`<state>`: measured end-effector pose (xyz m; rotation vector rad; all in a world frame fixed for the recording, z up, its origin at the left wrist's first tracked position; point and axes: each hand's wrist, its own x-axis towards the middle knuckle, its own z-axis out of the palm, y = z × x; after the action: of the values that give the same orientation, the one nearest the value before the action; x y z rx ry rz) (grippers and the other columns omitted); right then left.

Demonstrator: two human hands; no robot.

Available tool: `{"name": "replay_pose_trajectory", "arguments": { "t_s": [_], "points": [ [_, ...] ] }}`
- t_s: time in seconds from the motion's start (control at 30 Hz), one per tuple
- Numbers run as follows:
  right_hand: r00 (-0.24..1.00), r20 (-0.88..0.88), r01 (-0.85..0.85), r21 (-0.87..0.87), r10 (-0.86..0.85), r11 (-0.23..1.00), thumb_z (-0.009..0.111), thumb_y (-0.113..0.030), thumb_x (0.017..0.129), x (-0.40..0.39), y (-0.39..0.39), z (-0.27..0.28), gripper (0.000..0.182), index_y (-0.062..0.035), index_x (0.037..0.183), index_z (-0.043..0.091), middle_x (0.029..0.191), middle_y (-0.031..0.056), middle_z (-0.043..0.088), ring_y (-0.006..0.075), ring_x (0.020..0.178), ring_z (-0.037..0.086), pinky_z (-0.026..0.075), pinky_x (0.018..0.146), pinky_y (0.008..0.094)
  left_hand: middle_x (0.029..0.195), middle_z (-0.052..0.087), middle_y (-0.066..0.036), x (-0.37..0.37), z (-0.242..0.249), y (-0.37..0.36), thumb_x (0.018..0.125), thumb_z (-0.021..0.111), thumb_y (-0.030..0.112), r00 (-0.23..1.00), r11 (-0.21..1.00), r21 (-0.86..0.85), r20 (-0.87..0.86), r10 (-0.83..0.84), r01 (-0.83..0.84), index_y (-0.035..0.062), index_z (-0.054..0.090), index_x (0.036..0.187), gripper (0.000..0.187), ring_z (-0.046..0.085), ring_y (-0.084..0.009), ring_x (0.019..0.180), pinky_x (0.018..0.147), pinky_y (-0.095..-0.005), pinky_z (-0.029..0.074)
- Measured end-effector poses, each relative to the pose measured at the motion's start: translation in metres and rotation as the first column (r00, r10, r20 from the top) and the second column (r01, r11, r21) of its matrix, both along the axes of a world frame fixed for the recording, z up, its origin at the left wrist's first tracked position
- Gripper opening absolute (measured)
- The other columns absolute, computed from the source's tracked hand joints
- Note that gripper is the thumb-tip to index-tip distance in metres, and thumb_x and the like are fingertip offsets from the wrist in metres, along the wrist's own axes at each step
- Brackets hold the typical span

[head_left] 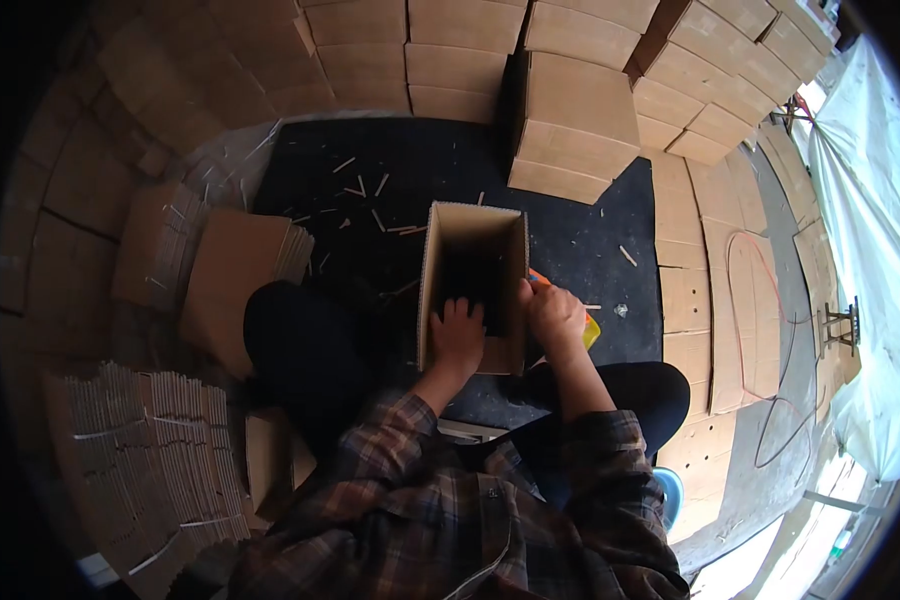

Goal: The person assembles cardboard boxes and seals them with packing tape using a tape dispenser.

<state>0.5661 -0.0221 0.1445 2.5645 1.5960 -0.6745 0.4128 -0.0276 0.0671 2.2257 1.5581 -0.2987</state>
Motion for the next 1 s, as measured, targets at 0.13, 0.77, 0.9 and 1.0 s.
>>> {"name": "replay_pose_trajectory", "arguments": {
  "t_s": [0.13,0.77,0.9,1.0],
  "points": [
    [1.000,-0.023,-0.020,-0.022,0.019,1.000,0.040,-0.051,0.095,-0.003,0.003,-0.001,0.044,-0.0213,0.108,0.069,0.099,0.0125,0.071,0.0290,0.096,0.067,0.052,0.086,0.0402,0.150,0.027,-0.017,0.009,0.029,0.024,0.073,0.077,0.017,0.920,0.905,0.393,0.391,-0.004,-0.163,0.0140,0.033,0.145,0.085,0.027,-0.0418,0.136,0.111,-0.0512,0.027],
    [0.996,0.062,-0.071,0.080,0.066,0.994,0.043,-0.050,0.094,-0.014,0.006,-0.009,0.043,-0.0190,0.098,0.072,0.090,0.0101,0.072,0.0279,0.087,0.069,0.054,0.078,0.0419,0.112,0.060,-0.018,0.027,-0.017,0.110,0.089,0.057,0.046,0.766,0.973,-0.061,0.606,0.215,-0.224,0.0055,0.064,0.115,0.048,0.055,-0.0374,0.106,0.092,-0.0411,0.045],
    [0.987,0.083,-0.145,0.059,0.140,0.988,0.044,-0.052,0.093,-0.013,0.003,-0.017,0.043,-0.0193,0.101,0.071,0.089,0.0101,0.071,0.0276,0.087,0.069,0.054,0.078,0.0428,0.093,0.069,-0.014,0.048,0.028,0.091,0.085,0.066,0.040,0.567,0.972,-0.221,0.792,0.227,-0.079,-0.0010,0.066,0.101,0.044,0.066,-0.0243,0.091,0.080,-0.0366,0.050],
    [0.993,0.007,-0.118,0.077,0.118,0.990,0.048,-0.052,0.091,-0.012,0.002,-0.007,0.042,-0.0195,0.102,0.072,0.085,0.0121,0.071,0.0306,0.085,0.069,0.053,0.078,0.0418,0.092,0.068,-0.014,0.043,0.025,0.098,0.084,0.067,0.031,0.552,0.921,-0.382,0.754,0.357,-0.073,-0.0038,0.064,0.105,0.040,0.065,-0.0189,0.085,0.076,-0.0338,0.051]
  ]
}}
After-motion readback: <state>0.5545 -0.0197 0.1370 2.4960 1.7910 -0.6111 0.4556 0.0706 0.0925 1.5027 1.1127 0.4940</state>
